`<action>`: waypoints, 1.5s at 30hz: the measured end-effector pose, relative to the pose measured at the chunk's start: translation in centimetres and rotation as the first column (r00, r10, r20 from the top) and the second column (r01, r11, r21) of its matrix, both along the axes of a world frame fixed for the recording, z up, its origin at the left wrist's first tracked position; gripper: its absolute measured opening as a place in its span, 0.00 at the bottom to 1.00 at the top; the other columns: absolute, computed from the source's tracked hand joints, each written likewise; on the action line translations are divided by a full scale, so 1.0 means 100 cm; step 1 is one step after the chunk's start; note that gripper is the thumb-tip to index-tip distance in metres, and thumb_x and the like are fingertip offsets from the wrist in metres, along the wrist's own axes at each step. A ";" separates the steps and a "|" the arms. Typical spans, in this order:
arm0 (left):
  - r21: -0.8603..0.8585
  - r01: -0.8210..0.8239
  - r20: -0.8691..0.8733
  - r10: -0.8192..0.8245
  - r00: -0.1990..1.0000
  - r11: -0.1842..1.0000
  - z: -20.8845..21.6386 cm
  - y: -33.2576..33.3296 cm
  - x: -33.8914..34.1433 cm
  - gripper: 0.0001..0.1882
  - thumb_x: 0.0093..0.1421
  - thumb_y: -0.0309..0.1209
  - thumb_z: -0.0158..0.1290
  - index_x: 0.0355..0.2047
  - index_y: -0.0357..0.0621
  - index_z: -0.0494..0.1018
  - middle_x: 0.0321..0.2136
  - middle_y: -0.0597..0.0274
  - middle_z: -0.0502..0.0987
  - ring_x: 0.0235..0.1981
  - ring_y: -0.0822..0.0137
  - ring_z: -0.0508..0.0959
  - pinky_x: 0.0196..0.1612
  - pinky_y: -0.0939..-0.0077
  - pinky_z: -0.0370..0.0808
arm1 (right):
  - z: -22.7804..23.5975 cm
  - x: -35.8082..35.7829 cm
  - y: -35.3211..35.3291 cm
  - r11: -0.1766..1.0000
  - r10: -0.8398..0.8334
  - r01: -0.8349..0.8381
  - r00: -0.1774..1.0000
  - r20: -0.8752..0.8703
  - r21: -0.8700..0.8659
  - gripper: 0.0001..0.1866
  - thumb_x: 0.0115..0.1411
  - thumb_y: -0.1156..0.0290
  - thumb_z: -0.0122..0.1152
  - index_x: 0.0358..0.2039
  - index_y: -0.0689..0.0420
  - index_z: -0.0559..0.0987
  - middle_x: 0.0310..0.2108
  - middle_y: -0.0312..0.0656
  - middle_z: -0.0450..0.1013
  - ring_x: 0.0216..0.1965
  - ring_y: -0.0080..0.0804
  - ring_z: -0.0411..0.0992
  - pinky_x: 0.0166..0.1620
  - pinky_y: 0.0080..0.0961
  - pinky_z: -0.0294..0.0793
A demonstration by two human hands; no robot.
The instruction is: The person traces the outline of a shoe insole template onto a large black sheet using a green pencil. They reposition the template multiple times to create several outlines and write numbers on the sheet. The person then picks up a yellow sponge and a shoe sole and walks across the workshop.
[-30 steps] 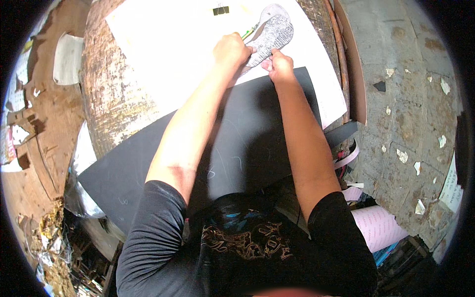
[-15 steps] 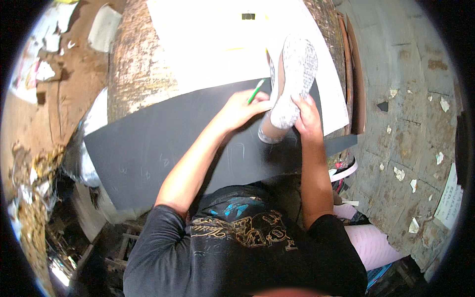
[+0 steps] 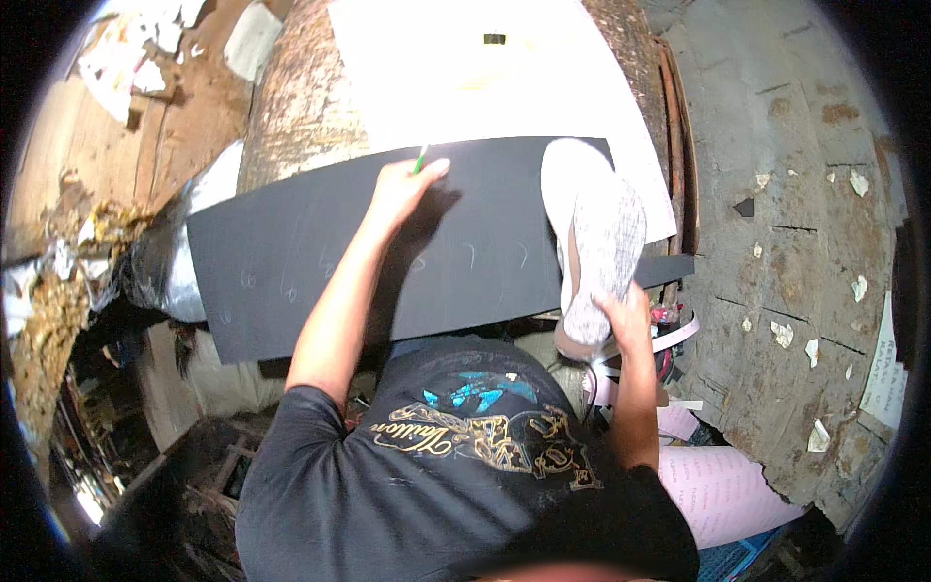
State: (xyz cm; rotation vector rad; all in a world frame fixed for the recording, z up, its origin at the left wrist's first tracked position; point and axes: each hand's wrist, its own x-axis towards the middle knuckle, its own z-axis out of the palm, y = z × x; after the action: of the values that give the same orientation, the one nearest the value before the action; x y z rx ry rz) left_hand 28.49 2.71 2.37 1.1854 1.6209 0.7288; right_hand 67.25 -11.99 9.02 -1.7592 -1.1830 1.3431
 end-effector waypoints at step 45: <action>0.737 -0.676 -0.032 0.999 -0.016 0.013 0.119 -0.631 -0.086 0.10 0.60 0.31 0.64 0.38 0.40 0.78 0.32 0.54 0.80 0.34 0.53 0.81 0.39 0.63 0.77 | 0.031 -0.183 -0.119 0.338 0.930 -0.919 0.359 0.074 0.200 0.19 0.66 0.71 0.66 0.55 0.63 0.78 0.46 0.41 0.80 0.45 0.28 0.76 0.51 0.28 0.75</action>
State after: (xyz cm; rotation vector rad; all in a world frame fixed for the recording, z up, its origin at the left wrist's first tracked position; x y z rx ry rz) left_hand 19.86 -60.36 14.30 0.3781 2.9469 1.9778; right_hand 48.91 -23.85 12.08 -0.7484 -2.4028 1.7163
